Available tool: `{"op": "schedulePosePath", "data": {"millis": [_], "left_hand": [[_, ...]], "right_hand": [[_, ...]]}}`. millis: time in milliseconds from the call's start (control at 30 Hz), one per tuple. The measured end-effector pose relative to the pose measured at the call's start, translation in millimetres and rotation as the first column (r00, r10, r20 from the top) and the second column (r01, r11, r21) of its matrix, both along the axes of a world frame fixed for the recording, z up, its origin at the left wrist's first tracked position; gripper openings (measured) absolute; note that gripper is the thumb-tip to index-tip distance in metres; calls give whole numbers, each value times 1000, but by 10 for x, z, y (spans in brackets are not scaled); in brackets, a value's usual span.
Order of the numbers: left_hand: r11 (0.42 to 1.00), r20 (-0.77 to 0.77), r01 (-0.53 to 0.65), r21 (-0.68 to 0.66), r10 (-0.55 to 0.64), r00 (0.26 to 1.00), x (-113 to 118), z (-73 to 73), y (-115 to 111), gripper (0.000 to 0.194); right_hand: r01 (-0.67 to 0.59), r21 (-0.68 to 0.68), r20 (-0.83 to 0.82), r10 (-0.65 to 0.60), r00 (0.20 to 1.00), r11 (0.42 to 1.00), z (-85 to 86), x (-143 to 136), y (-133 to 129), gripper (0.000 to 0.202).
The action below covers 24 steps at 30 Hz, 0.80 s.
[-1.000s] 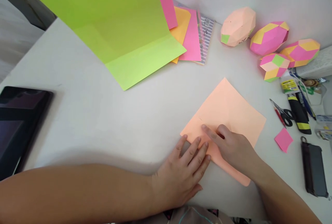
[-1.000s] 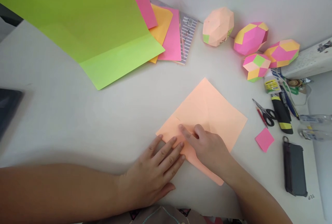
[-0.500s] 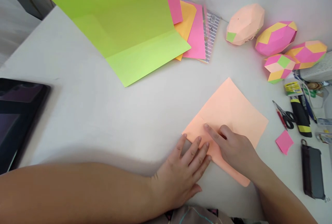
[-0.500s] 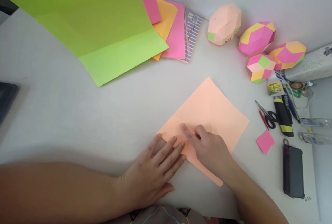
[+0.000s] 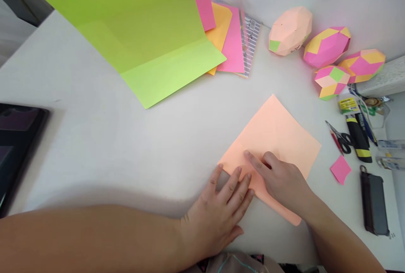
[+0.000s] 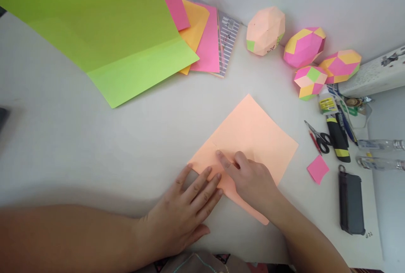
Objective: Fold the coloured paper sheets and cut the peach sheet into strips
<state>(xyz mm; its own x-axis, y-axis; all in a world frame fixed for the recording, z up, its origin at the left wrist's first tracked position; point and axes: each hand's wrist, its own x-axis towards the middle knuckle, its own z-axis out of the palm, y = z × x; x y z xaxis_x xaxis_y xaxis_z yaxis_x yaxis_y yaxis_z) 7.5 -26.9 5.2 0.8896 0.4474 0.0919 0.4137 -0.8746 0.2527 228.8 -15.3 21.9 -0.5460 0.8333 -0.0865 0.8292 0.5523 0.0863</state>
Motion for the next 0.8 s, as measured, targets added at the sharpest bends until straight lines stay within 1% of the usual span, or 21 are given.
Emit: {"op": "schedulePosePath", "data": {"millis": [367, 533, 800], "left_hand": [[1000, -13, 6, 7, -6, 1000, -13, 11, -13, 67], [1000, -44, 15, 9, -15, 999, -15, 32, 11, 65], [999, -38, 9, 37, -8, 999, -26, 67, 25, 65]], "right_hand": [[-4, 5, -24, 5, 1000, 1000, 9, -11, 9, 52], [-8, 9, -30, 9, 999, 1000, 5, -4, 6, 54], [-17, 19, -32, 18, 999, 1000, 11, -11, 15, 52]]}}
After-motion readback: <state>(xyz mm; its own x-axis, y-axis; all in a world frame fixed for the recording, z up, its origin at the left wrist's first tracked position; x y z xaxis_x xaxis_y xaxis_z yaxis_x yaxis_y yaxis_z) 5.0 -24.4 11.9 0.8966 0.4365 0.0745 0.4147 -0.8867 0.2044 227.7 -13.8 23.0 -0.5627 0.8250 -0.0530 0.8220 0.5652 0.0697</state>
